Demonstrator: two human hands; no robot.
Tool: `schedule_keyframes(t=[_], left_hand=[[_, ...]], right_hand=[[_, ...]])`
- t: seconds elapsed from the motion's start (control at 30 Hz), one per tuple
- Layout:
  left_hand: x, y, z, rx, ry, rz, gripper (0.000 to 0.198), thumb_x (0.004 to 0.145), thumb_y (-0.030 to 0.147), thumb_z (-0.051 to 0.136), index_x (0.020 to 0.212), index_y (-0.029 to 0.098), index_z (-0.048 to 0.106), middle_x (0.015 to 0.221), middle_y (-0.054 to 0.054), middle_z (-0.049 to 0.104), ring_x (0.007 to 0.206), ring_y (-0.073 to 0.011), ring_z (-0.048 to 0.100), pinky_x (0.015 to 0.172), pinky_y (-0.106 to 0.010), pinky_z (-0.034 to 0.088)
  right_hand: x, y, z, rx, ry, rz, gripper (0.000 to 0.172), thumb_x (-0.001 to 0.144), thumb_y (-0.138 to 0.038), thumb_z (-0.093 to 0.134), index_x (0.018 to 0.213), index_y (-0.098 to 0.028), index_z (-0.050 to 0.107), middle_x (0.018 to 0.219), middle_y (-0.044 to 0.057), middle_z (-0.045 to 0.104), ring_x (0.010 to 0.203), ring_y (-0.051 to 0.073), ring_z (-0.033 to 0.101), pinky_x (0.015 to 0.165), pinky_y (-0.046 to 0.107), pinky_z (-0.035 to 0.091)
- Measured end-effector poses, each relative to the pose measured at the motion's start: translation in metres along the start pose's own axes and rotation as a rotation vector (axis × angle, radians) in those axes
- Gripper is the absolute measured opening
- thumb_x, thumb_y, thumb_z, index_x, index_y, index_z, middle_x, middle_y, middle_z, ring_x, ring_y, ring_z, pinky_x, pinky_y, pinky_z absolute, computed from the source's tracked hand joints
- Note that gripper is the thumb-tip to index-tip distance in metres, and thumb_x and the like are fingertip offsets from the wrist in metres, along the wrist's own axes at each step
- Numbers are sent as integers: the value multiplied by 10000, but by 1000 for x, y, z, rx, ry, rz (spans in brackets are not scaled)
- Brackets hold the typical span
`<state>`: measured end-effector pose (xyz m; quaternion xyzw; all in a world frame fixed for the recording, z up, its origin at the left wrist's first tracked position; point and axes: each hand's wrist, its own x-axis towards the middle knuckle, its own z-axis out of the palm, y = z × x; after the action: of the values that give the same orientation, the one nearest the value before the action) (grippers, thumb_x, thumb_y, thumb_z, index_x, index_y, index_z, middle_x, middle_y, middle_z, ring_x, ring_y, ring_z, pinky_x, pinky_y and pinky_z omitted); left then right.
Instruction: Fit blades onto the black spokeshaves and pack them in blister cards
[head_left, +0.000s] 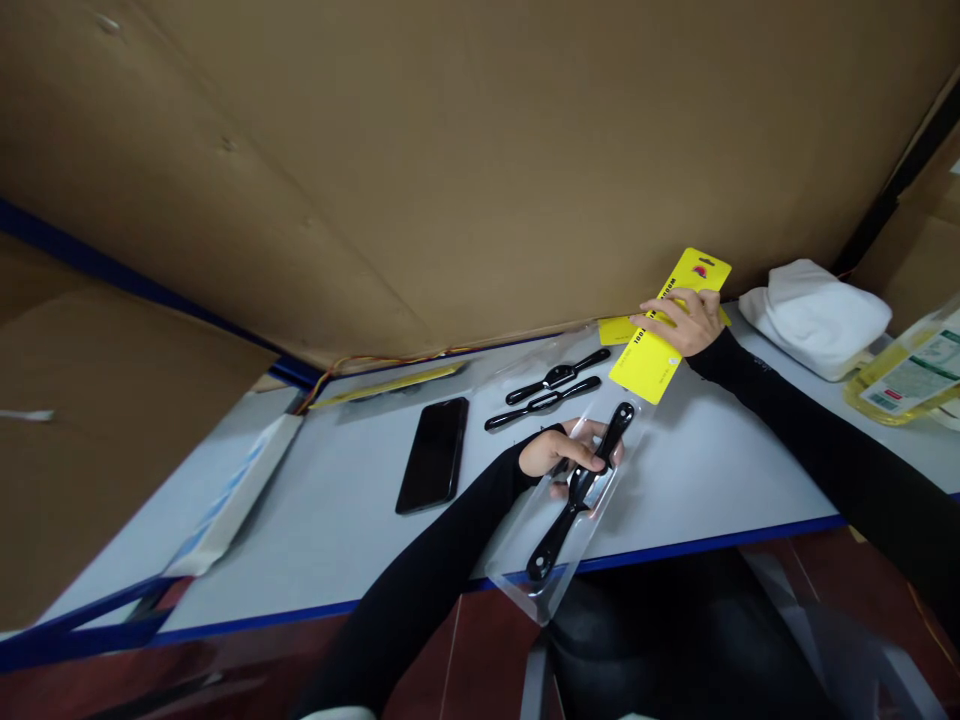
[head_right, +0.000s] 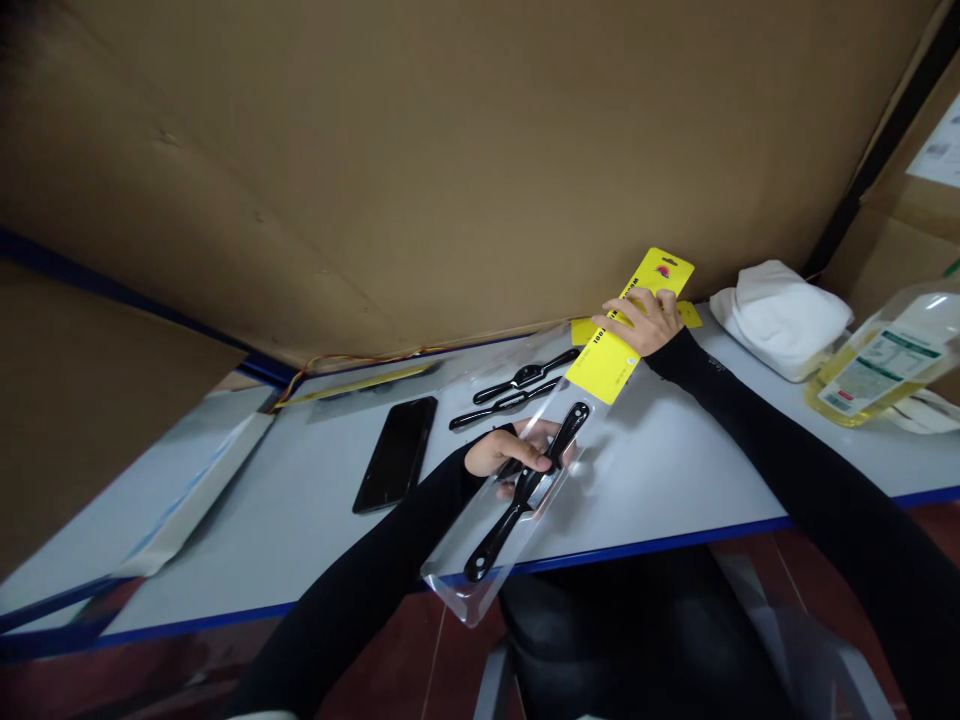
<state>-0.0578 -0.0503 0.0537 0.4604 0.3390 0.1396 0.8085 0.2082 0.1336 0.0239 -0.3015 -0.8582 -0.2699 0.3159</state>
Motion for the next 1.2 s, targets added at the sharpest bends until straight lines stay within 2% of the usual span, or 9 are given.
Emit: schedule_keyframes(t=[0.1, 0.27, 0.4, 0.67, 0.8, 0.87, 1.07, 1.2], left_hand=[[0, -1, 3, -19, 23, 15, 311, 693, 281, 800, 932, 127, 675, 504, -29, 616, 313, -167, 534, 294, -192, 280], [-4, 2, 9, -39, 67, 34, 275, 724, 249, 757, 957, 117, 694, 522, -24, 617, 347, -179, 570, 341, -218, 382], [-3, 4, 6, -57, 30, 24, 282, 732, 265, 764, 961, 118, 692, 559, -51, 651, 377, -197, 601, 356, -234, 413], [0, 2, 5, -54, 42, 34, 297, 724, 256, 768, 973, 117, 685, 564, -48, 647, 357, -168, 565, 326, -203, 332], [5, -4, 5, -72, 52, 36, 326, 684, 253, 805, 952, 120, 677, 604, -62, 676, 332, -145, 524, 290, -185, 219], [7, -7, 4, -89, 83, 64, 341, 654, 252, 816, 936, 110, 686, 625, -76, 694, 321, -142, 512, 278, -188, 190], [9, -14, -3, -82, 149, 102, 454, 603, 217, 791, 1025, 59, 741, 695, -92, 721, 345, -136, 529, 275, -194, 208], [8, -13, -5, -100, 141, 82, 518, 590, 217, 790, 1078, 55, 726, 722, -95, 731, 344, -134, 524, 269, -194, 225]], right_hand=[[-1, -2, 0, -7, -18, 16, 423, 1034, -170, 581, 1335, -437, 711, 1309, -12, 733, 1183, 284, 513, 876, 452, 252], [-1, -4, 2, -8, -37, 72, 390, 1042, -191, 575, 1301, -442, 724, 1304, -21, 739, 1179, 289, 529, 874, 455, 257], [0, -8, 1, 11, -44, 90, 395, 1025, -191, 591, 1317, -426, 718, 1295, -2, 746, 1174, 299, 541, 882, 466, 271], [1, -34, -8, -61, 90, -49, 393, 1026, -159, 577, 1294, -401, 732, 1256, -21, 777, 1120, 275, 530, 857, 442, 247], [6, -56, -18, -95, 258, -173, 353, 980, -179, 659, 1256, -378, 754, 1219, -20, 786, 1084, 249, 521, 894, 437, 250], [6, -65, -21, -59, 292, -206, 367, 961, -190, 686, 1281, -361, 744, 1228, -12, 784, 1103, 245, 521, 906, 432, 255], [3, -67, -18, 12, 172, -243, 439, 964, -157, 654, 1349, -360, 705, 1254, -14, 772, 1132, 237, 532, 927, 414, 255], [3, -52, -33, 134, -40, -53, 740, 794, -153, 735, 1494, -353, 600, 1540, 33, 595, 1317, 341, 458, 1001, 482, 267]])
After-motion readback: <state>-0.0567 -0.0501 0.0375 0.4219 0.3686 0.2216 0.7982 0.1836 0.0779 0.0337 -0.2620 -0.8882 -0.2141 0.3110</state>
